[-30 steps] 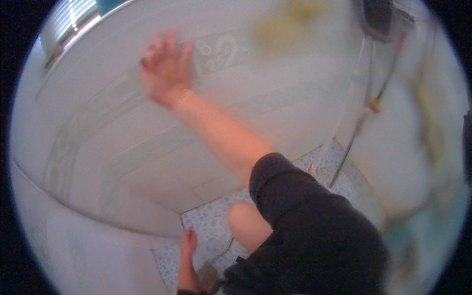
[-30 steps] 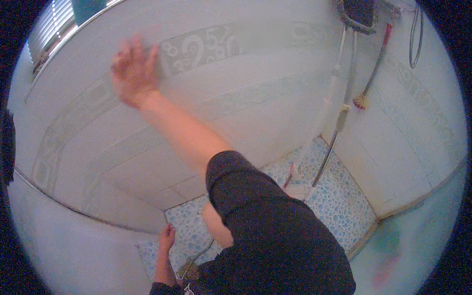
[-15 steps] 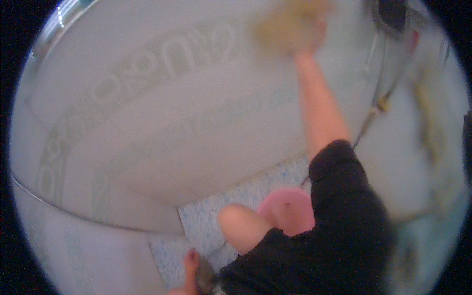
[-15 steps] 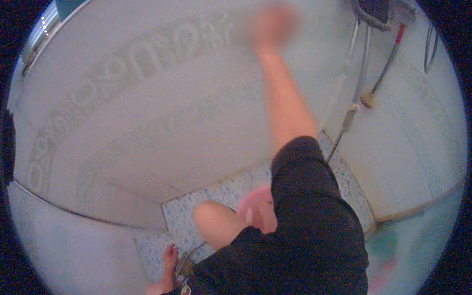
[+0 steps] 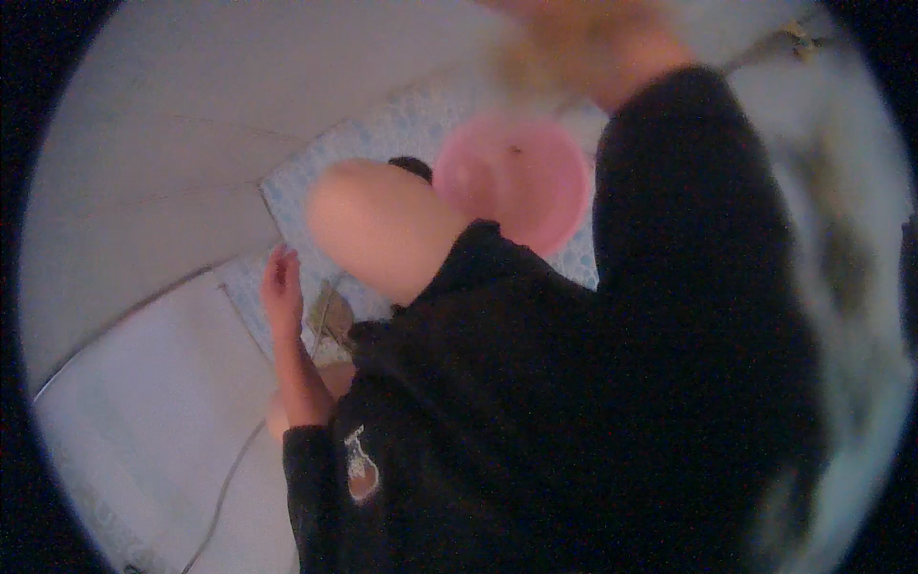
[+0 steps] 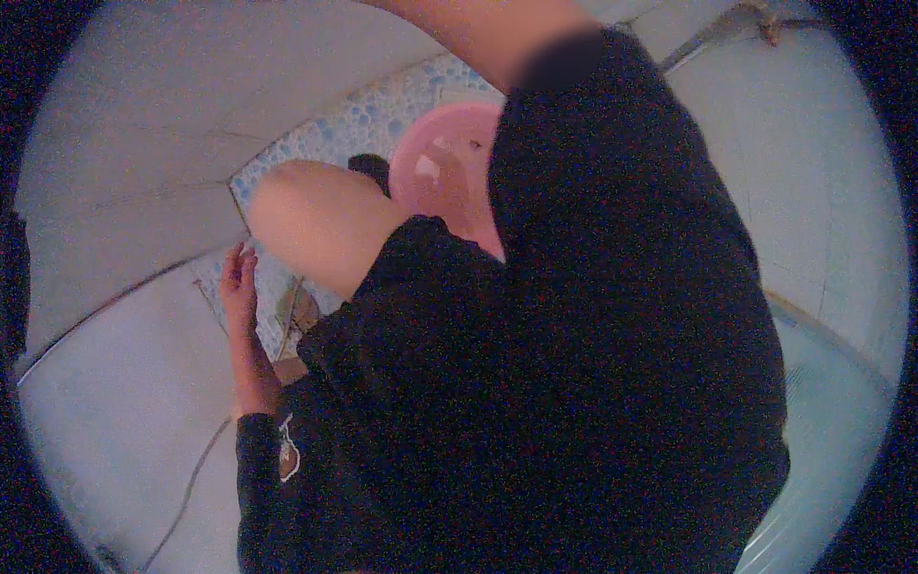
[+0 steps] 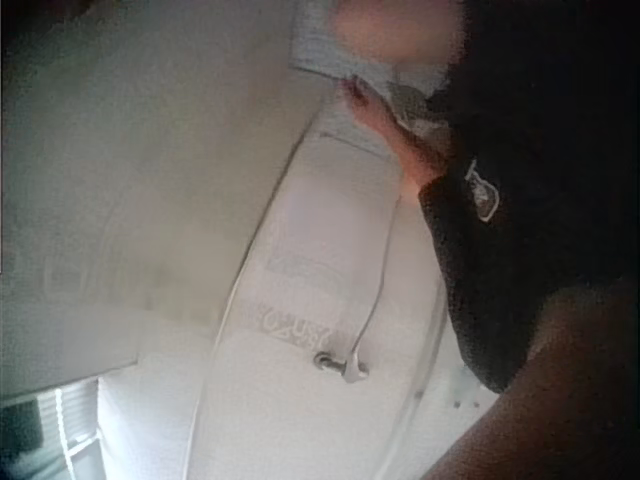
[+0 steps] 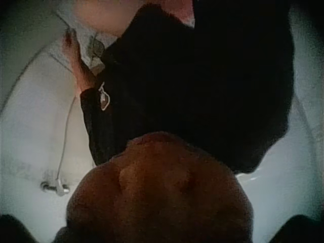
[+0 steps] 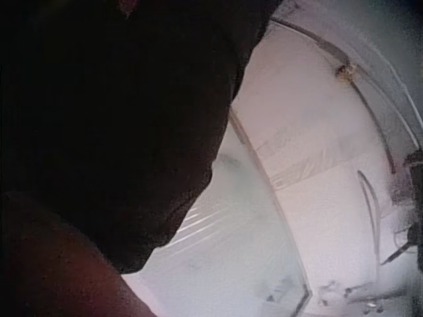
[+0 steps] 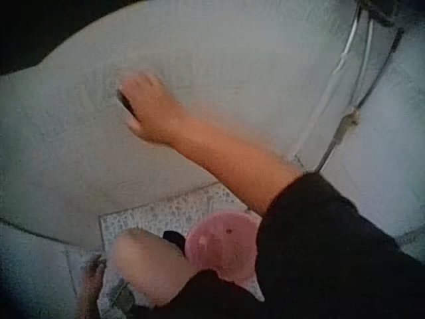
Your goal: The person cleans the bathroom wall tiles using a sponge, then pours water from basins onto the floor to rinse the area.
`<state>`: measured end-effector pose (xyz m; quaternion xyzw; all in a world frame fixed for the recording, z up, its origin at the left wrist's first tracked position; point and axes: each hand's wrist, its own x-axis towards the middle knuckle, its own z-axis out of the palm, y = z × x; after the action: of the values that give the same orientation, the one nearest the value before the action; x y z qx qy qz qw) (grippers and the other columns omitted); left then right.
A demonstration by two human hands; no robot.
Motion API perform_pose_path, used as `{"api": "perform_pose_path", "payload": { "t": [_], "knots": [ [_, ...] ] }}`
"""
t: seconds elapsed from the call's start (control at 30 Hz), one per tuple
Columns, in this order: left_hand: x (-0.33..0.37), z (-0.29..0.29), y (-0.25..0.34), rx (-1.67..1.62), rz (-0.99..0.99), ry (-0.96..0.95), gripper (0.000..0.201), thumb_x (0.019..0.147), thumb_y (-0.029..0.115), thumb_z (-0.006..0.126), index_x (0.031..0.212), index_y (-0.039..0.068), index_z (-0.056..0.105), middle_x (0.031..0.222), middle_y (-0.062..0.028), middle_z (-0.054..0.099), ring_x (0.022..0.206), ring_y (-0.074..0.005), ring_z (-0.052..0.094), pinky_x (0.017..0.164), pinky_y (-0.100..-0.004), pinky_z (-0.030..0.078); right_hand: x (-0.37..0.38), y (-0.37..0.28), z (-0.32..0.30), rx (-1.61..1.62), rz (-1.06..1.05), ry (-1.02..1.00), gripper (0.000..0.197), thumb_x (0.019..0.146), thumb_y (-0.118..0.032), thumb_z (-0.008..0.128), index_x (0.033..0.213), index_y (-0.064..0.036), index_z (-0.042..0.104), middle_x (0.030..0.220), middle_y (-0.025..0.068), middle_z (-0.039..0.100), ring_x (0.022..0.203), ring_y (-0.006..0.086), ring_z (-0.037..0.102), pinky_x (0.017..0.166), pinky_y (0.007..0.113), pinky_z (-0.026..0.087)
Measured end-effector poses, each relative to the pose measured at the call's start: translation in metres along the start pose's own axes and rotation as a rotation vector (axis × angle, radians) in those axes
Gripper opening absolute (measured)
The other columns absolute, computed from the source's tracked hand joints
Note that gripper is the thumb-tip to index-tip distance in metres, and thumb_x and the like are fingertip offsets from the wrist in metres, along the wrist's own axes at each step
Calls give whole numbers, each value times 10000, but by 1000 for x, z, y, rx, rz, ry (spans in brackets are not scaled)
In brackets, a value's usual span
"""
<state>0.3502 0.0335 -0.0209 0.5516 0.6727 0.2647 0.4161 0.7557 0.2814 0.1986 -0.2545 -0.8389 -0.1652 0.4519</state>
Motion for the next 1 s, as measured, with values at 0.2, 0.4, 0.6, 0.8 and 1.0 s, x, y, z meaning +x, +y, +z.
{"api": "perform_pose_path", "payload": {
  "t": [0.2, 0.4, 0.6, 0.8, 1.0],
  "knots": [
    [-15, 46, -39, 9, -213, -208, 409, 956, 161, 574, 1324, -5, 508, 1176, -157, 642, 1073, -213, 605, 954, -328, 457, -358, -38, -13, -41, 720, -595, 273, 772, -166, 670, 957, -39, 514, 932, 216, 594, 889, 421, 569, 773, 473, 458],
    [-48, 52, -96, 83, -370, -223, 326, 933, 181, 595, 1183, -28, 594, 1076, -129, 678, 966, -194, 636, 859, -327, 490, -488, -182, -60, 111, 1295, -639, 327, 749, -172, 641, 1046, -37, 620, 962, 190, 646, 905, 314, 601, 795, 422, 467],
    [-44, 61, -106, 342, -117, -267, 347, 884, 184, 611, 1138, -50, 588, 1054, -191, 672, 940, -295, 639, 815, -396, 489, -542, -251, -78, 98, 1832, -609, 314, 730, -140, 620, 1017, -14, 638, 983, 194, 649, 930, 343, 631, 817, 403, 492],
    [-29, 62, -133, 475, -27, -285, 371, 885, 222, 598, 1144, -43, 580, 1092, -234, 635, 1032, -375, 602, 860, -439, 468, -564, -264, -90, -216, 2165, -268, 388, 801, -238, 646, 1118, -17, 605, 1018, 185, 657, 915, 314, 641, 808, 408, 504],
    [-67, 52, -103, 359, -73, -294, 366, 881, 201, 620, 1148, -44, 568, 1084, -219, 648, 1036, -347, 613, 856, -419, 476, -541, -293, -134, 663, 2534, -157, 462, 874, -456, 641, 1034, -23, 607, 766, 127, 632, 661, 248, 624, 583, 391, 500]
  ]
}}
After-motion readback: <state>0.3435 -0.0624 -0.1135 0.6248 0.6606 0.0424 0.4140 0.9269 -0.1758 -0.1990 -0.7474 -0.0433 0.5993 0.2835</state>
